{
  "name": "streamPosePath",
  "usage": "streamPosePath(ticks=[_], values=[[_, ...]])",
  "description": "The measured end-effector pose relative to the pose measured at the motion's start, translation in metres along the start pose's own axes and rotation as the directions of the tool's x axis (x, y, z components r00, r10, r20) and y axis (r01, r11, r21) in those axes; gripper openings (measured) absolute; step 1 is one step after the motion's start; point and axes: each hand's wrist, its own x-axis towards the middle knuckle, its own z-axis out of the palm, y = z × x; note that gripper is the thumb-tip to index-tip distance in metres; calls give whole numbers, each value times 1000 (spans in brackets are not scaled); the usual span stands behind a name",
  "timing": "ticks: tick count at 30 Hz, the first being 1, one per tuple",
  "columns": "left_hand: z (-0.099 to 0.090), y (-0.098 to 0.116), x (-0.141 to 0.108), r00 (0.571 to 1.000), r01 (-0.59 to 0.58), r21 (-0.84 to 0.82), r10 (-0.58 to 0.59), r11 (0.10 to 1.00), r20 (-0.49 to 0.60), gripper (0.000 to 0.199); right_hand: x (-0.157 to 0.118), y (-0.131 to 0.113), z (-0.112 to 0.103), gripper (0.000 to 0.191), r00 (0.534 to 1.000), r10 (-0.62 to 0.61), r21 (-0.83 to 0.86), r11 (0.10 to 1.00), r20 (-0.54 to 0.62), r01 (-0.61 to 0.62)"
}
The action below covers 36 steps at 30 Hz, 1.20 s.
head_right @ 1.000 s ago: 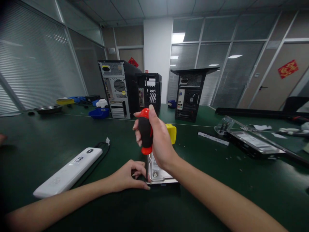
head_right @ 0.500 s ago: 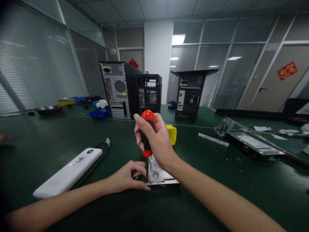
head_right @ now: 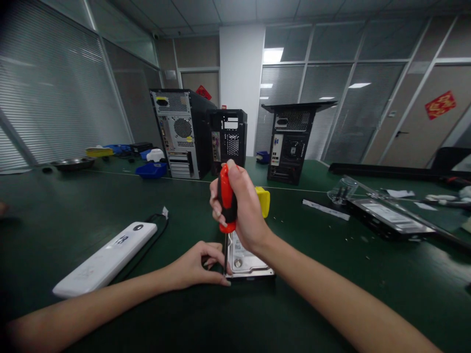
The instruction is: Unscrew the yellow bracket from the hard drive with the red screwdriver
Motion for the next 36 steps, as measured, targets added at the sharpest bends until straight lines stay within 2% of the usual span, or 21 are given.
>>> streamPosePath(ticks=[8,13,20,25,31,36], values=[[0,2,0,1000,15,8,-15,1000,-3,26,4,0,-6,38,999,36,-53,998,-20,-37],[0,-2,1,1000,3,6,-3,1000,-2,26,4,2,-7,39,999,22,-3,1000,-49,-22],[0,-1,0,1000,18,11,-18,1000,2,26,4,3,-7,47,1000,11,44,999,-14,-10],[0,-2,0,1000,27,8,-27,1000,2,28,3,3,-8,41,1000,2,79,997,12,-3],[0,-3,1,1000,3,-5,-3,1000,3,25,0,0,-2,39,997,25,-32,999,67,-23],[1,-2,0,1000,-6,-1,6,1000,-13,25,-3,-2,1,37,998,8,-47,999,69,-5]])
